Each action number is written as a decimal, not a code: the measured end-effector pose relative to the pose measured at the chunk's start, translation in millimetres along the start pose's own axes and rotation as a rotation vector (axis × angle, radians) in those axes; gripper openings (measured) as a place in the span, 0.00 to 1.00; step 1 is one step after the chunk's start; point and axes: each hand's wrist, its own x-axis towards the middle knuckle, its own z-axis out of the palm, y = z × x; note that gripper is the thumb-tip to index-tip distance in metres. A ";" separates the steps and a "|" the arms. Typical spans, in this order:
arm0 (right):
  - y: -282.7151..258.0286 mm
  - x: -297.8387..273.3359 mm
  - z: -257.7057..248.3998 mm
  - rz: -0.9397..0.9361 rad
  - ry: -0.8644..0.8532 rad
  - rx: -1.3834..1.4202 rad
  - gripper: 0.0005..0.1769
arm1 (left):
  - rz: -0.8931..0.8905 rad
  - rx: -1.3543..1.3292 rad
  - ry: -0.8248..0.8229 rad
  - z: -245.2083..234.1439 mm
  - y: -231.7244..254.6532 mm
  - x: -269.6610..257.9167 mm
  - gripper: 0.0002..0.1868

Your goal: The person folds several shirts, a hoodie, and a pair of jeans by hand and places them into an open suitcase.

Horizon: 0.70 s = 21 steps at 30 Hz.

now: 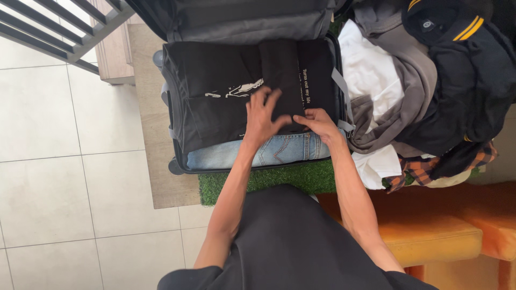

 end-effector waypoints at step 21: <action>-20.2 -9.5 0.8 0.090 0.068 -0.260 0.21 | -0.096 0.118 -0.338 -1.3 -22.4 -32.5 0.24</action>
